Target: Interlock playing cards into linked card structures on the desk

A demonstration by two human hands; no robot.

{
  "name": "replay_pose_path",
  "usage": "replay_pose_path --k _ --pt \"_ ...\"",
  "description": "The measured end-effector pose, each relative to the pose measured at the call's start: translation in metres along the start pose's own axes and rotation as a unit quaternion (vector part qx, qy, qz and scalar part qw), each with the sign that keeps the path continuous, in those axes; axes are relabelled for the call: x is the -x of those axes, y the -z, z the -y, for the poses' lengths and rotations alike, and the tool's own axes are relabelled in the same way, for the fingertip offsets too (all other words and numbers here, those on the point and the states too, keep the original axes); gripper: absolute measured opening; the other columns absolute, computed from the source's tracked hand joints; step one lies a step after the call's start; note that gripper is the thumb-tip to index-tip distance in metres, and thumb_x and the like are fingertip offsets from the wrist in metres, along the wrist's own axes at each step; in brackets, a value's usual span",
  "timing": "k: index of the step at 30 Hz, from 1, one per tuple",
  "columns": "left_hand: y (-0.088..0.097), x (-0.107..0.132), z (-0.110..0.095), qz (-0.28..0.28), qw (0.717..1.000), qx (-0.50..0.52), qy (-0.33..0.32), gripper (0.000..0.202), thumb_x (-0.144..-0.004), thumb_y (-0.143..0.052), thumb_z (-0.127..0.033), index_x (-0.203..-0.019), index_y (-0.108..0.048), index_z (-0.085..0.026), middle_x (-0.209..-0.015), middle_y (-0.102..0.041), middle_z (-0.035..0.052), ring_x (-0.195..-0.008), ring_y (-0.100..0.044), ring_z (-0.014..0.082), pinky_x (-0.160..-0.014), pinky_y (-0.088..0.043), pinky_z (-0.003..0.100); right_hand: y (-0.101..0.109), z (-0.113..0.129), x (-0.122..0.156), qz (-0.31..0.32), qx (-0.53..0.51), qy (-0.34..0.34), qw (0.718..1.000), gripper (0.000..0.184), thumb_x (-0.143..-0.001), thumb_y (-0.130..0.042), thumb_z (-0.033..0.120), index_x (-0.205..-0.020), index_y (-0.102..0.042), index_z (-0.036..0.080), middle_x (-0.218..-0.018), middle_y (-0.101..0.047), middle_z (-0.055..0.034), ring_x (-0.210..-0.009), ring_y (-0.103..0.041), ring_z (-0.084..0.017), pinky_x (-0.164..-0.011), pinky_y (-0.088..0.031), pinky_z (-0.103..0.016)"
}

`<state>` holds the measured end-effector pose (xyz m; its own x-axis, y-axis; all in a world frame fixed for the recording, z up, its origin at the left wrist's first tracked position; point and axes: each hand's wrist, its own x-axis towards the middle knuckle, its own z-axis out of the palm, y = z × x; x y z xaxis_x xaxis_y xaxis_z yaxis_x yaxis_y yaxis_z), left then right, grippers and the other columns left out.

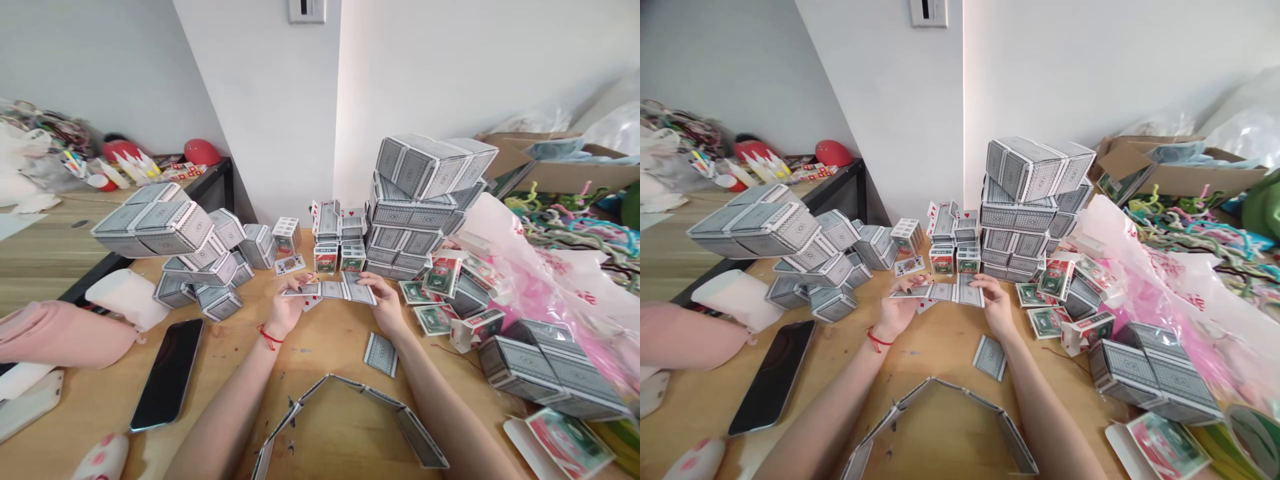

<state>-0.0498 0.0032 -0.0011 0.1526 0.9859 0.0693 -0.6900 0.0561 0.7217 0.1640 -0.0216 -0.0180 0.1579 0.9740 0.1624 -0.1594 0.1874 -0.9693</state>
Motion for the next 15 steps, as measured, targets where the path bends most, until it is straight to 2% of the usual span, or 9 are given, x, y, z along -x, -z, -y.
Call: replay_pose_path --k 4,7,9,11,15 --pt "-0.0029 0.0009 -0.0013 -0.003 0.999 -0.04 0.019 0.016 -0.062 -0.057 -0.016 -0.047 -0.049 -0.016 -0.095 -0.063 0.0024 -0.106 -0.053 0.0253 -0.085 -0.044 0.044 -0.0047 -0.001 0.0027 -0.029 -0.032 -0.044 0.998 0.054 -0.06 -0.066 0.02 -0.112 -0.056 0.026 -0.12 -0.055 -0.0063 -0.108 -0.051 -0.024 -0.086 -0.043 -0.036" --pt "-0.0033 -0.0003 -0.002 -0.014 0.998 -0.051 0.021 0.02 -0.062 -0.056 -0.016 -0.044 -0.045 -0.016 -0.094 -0.063 0.0026 -0.105 -0.052 0.0248 -0.082 -0.045 0.041 -0.0057 -0.0019 0.005 -0.049 -0.037 -0.059 0.996 0.067 -0.06 -0.066 0.023 -0.124 -0.046 0.025 -0.127 -0.05 -0.0081 -0.112 -0.049 -0.025 -0.088 -0.043 -0.038" --pt "-0.0026 -0.0013 -0.0025 -0.013 0.999 -0.043 0.015 0.023 -0.062 -0.055 -0.016 -0.042 -0.043 -0.015 -0.091 -0.062 0.0029 -0.105 -0.052 0.0244 -0.08 -0.046 0.04 -0.0055 -0.0031 0.0063 -0.069 -0.03 -0.058 0.995 0.066 -0.06 -0.067 0.023 -0.123 -0.047 0.024 -0.128 -0.049 -0.0081 -0.115 -0.047 -0.026 -0.09 -0.042 -0.039" --pt "-0.0017 -0.0019 -0.0027 -0.005 0.999 -0.035 0.014 0.026 -0.062 -0.056 -0.016 -0.041 -0.04 -0.015 -0.09 -0.062 0.0033 -0.103 -0.052 0.0241 -0.077 -0.047 0.038 -0.0052 -0.0043 0.0075 -0.071 -0.03 -0.083 0.994 0.057 -0.059 -0.066 0.023 -0.115 -0.053 0.021 -0.122 -0.054 -0.0089 -0.112 -0.05 -0.027 -0.089 -0.044 -0.041" --pt "-0.0004 -0.0016 -0.0016 0.022 0.999 -0.016 0.034 0.027 -0.061 -0.057 -0.016 -0.042 -0.039 -0.015 -0.085 -0.06 0.0037 -0.094 -0.056 0.0232 -0.074 -0.047 0.038 -0.0048 -0.0049 0.0094 0.006 -0.104 -0.196 0.975 0.035 -0.065 -0.06 0.028 -0.099 -0.059 0.018 -0.099 -0.066 -0.0119 -0.09 -0.063 -0.03 -0.071 -0.052 -0.043"
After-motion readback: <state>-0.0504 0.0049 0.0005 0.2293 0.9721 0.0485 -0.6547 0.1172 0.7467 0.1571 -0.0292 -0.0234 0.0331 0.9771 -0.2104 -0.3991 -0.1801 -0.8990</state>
